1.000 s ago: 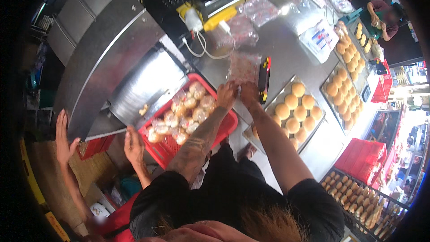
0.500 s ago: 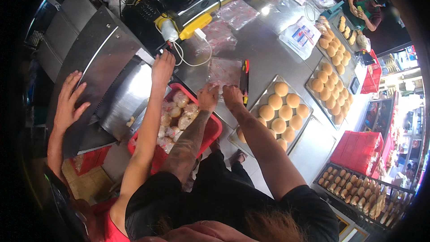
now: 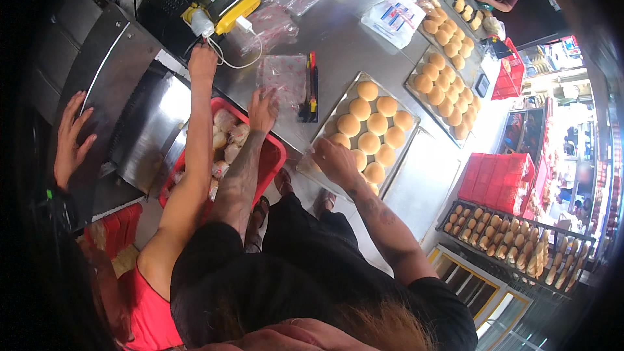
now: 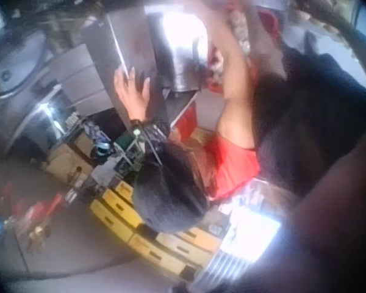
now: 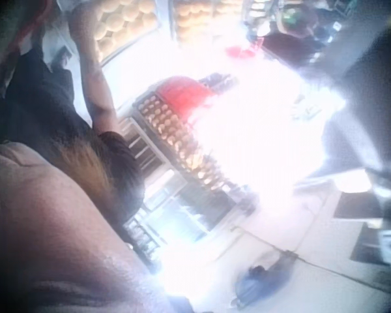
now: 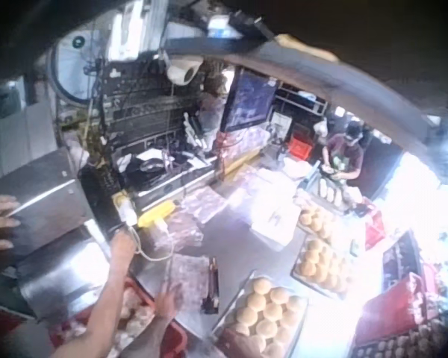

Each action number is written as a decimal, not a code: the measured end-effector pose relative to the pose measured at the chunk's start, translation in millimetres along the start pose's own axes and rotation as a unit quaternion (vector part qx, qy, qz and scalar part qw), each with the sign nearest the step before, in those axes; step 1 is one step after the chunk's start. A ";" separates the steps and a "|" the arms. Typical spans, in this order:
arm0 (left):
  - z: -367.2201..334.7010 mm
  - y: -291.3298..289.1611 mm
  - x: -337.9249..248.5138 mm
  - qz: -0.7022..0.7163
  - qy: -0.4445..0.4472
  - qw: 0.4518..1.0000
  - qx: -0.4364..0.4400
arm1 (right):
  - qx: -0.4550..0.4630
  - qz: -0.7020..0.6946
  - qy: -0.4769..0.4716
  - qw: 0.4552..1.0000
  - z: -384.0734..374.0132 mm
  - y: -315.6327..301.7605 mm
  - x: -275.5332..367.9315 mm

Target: The person picks round buns from metal trays, places them into clear plastic bags, and arranges the filled bags into red baskets. The person also handles packaged bread loaves and places them into baskets. The person interacts with customers at the counter and handles cash.

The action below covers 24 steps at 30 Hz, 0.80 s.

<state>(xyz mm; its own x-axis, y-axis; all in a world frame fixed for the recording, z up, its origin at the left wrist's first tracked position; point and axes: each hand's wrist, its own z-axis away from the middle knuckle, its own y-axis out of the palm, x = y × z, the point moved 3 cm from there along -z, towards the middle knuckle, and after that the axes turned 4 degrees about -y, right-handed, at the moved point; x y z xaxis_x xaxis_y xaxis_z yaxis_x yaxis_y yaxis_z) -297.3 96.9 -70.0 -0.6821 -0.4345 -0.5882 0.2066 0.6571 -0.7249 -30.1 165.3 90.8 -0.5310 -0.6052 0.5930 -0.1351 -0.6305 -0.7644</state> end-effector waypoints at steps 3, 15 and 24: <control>45.0 -41.2 -38.2 0.116 0.008 0.993 0.033 | -0.077 -0.102 -0.005 0.992 40.2 -1.5 -43.5; 216.4 -124.7 -124.8 0.403 -0.286 0.844 0.210 | -0.052 -0.474 0.014 0.879 124.6 -31.5 -190.4; 253.9 -135.5 -261.4 -0.042 -0.041 0.991 -0.118 | -0.026 -0.661 0.139 0.737 181.3 16.9 -200.0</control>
<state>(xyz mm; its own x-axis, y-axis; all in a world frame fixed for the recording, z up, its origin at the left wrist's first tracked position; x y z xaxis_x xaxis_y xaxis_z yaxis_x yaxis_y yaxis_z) 31.1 -35.0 91.0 -0.6280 -0.5371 -0.5632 -0.0256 0.7376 -0.6748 225.5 187.6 5.1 -0.0572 0.6489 0.7588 -0.7157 -0.5565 0.4219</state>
